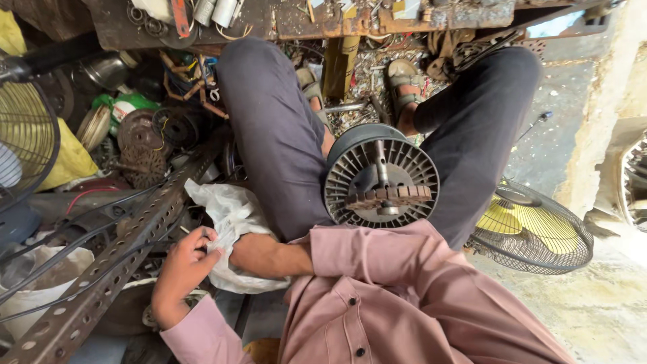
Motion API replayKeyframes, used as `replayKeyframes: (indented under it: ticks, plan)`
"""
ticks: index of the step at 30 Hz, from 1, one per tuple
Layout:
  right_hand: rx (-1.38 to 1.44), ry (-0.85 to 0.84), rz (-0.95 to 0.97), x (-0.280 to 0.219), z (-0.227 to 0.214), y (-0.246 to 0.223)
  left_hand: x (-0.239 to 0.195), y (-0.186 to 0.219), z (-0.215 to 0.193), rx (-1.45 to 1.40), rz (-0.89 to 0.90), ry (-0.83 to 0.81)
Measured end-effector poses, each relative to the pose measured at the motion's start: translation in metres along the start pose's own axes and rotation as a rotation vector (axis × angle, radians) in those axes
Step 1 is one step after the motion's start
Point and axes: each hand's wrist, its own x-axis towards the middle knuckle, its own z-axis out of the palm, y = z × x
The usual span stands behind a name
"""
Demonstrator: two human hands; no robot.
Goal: The person manipulates the copper-wound core of a fan motor by hand, inserting small white plastic insulators into the slots of the armature while seated in a workshop.
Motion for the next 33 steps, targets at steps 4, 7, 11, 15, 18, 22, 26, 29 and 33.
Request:
replayKeyframes:
  ticks: [4,7,11,15,18,22,26,29,33]
  plan:
    - [0.008,0.038,-0.083,-0.026,-0.016,-0.013,-0.001,0.000,-0.004,0.051,-0.021,0.030]
    - [0.027,0.248,-0.173,-0.057,-0.039,-0.017,0.004,-0.007,-0.005,0.067,0.030,-0.019]
    - [0.248,0.481,-0.179,-0.112,-0.069,-0.002,0.009,-0.022,-0.002,0.170,-0.031,-0.044]
    - [0.681,0.720,0.018,-0.203,-0.094,0.006,0.024,-0.021,0.010,0.358,0.077,-0.099]
    - [0.435,0.940,0.111,-0.260,-0.101,0.016,0.024,0.012,0.019,0.535,0.043,-0.043]
    - [0.485,0.929,0.693,-0.296,-0.077,0.022,0.000,0.078,0.023,0.735,0.143,0.257]
    - [0.428,0.910,0.758,-0.298,-0.074,0.029,0.005,0.148,0.055,0.413,0.766,0.467]
    - [0.369,0.871,0.745,-0.292,-0.084,0.031,0.032,0.198,0.095,0.155,1.043,0.264]
    - [0.483,0.931,0.739,-0.301,-0.084,0.030,0.085,0.240,0.132,0.032,1.057,-0.107]
